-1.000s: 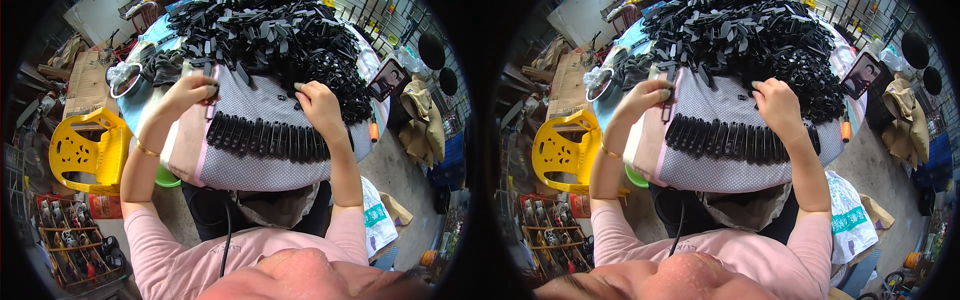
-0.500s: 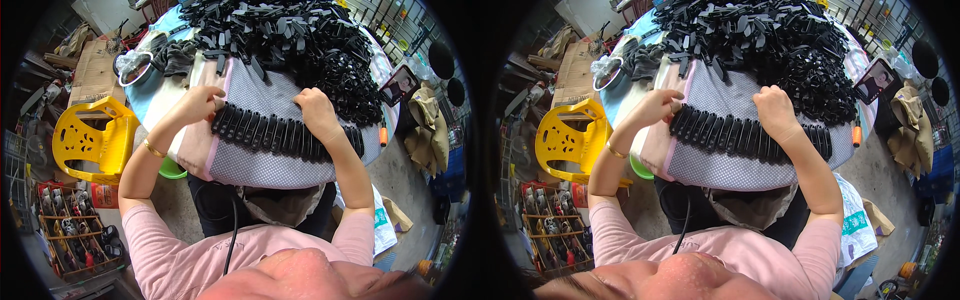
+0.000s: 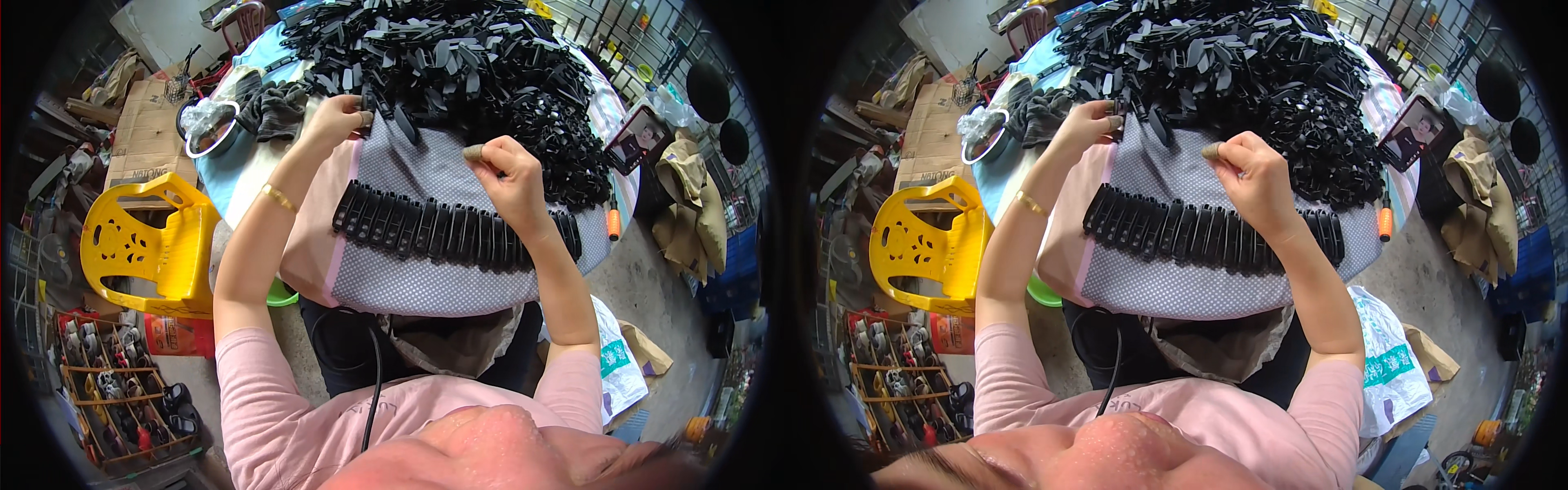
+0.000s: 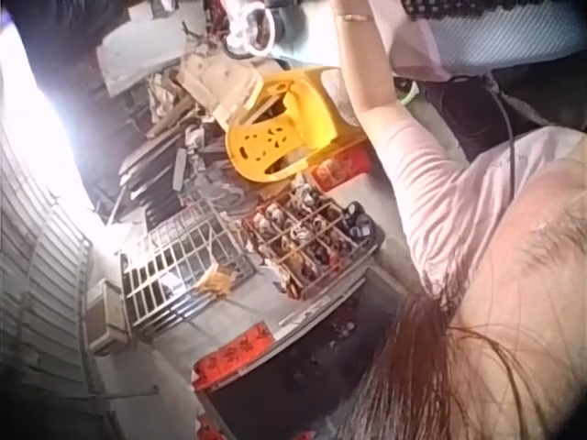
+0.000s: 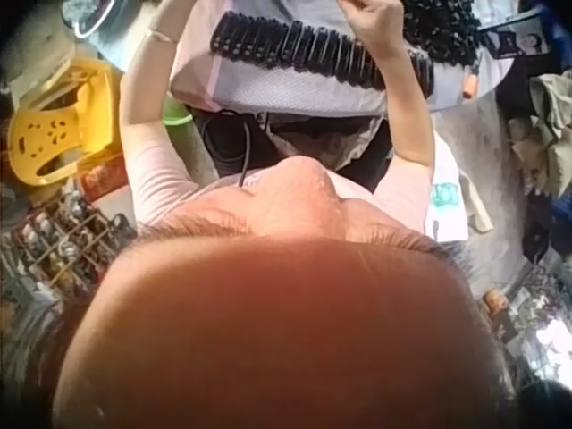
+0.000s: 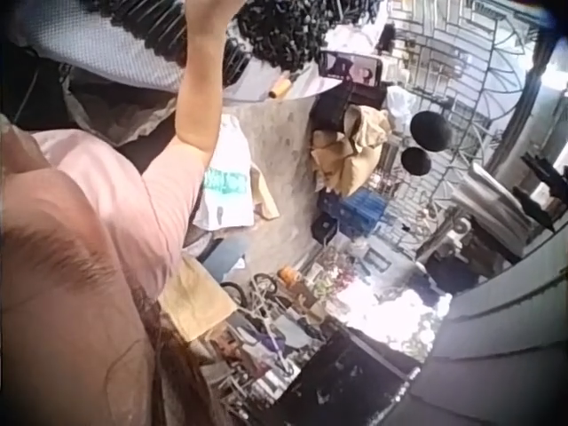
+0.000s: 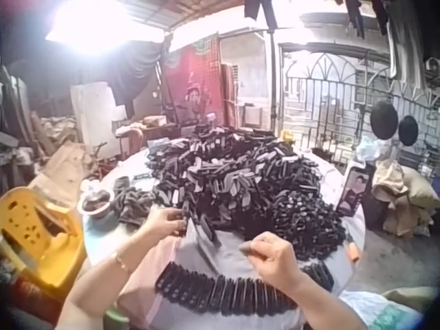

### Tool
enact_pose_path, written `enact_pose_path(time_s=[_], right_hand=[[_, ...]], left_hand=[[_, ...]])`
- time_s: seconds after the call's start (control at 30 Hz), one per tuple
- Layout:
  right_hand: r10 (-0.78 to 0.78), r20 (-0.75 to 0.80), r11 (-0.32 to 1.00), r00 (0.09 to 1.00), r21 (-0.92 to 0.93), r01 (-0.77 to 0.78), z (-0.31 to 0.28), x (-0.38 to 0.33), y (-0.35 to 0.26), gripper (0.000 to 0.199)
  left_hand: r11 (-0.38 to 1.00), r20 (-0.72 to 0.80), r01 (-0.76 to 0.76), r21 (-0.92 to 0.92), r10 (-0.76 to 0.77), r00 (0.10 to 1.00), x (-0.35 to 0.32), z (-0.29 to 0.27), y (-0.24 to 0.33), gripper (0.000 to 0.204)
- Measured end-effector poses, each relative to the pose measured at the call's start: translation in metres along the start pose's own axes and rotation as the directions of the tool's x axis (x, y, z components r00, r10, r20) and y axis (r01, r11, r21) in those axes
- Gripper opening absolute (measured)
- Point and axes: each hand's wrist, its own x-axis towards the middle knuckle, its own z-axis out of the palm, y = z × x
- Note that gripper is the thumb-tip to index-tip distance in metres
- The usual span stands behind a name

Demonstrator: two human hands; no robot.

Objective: Assembling small black plastic components by hand and using a small hand tool.

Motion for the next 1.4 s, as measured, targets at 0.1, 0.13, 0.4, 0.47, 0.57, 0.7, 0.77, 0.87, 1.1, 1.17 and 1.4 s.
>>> enact_pose_path(time_s=[0.1, 0.13, 0.4, 0.47, 0.57, 0.7, 0.77, 0.87, 1.1, 1.17, 1.4], right_hand=[[-0.007, -0.085, 0.988, 0.996, 0.152, 0.02, 0.001, 0.003, -0.011, 0.012], [0.003, -0.123, 0.979, 0.992, 0.201, 0.022, 0.002, 0.003, -0.014, 0.013], [-0.187, -0.155, 0.964, 0.97, 0.159, 0.212, 0.005, 0.0, -0.017, 0.008], [-0.186, -0.154, 0.974, 0.97, 0.099, 0.202, 0.005, -0.002, -0.013, 0.009], [-0.126, -0.224, 0.985, 0.966, 0.086, 0.148, 0.005, -0.002, -0.016, 0.009], [-0.124, -0.279, 0.983, 0.952, 0.095, 0.156, 0.004, -0.003, -0.018, 0.008], [-0.113, -0.293, 0.981, 0.949, 0.121, 0.154, 0.003, -0.003, -0.019, 0.007], [-0.3, -0.382, 0.943, 0.874, 0.019, 0.332, 0.001, 0.0, -0.019, 0.007], [-0.458, -0.246, 0.882, 0.854, -0.241, 0.404, -0.002, -0.001, -0.023, 0.012], [-0.463, -0.223, 0.875, 0.858, -0.267, 0.403, -0.002, -0.001, -0.025, 0.013], [-0.385, -0.036, 0.914, 0.922, -0.15, 0.376, -0.005, 0.0, -0.034, 0.016]], left_hand=[[0.922, 0.176, 0.041, -0.385, 0.029, 0.984, -0.033, 0.021, 0.019, 0.03], [0.916, 0.18, 0.023, -0.4, 0.054, 0.982, -0.047, 0.033, 0.029, 0.03], [0.954, 0.225, -0.189, -0.231, 0.241, 0.944, -0.084, 0.084, 0.062, 0.035], [0.886, 0.253, -0.063, -0.46, 0.198, 0.947, -0.08, 0.081, 0.062, 0.035], [0.736, 0.309, 0.052, -0.675, 0.218, 0.926, -0.076, 0.081, 0.057, 0.037], [0.778, 0.276, -0.088, -0.622, 0.323, 0.905, -0.076, 0.086, 0.049, 0.037], [0.789, 0.263, -0.122, -0.602, 0.34, 0.903, -0.076, 0.086, 0.047, 0.036], [0.826, 0.295, -0.12, -0.551, 0.327, 0.898, -0.078, 0.088, 0.045, 0.033], [0.831, 0.249, -0.169, -0.53, 0.343, 0.905, -0.08, 0.092, 0.04, 0.035], [0.843, 0.235, -0.184, -0.505, 0.339, 0.911, -0.08, 0.092, 0.04, 0.034], [0.858, 0.129, -0.254, -0.446, 0.343, 0.931, -0.081, 0.09, 0.039, 0.027]])
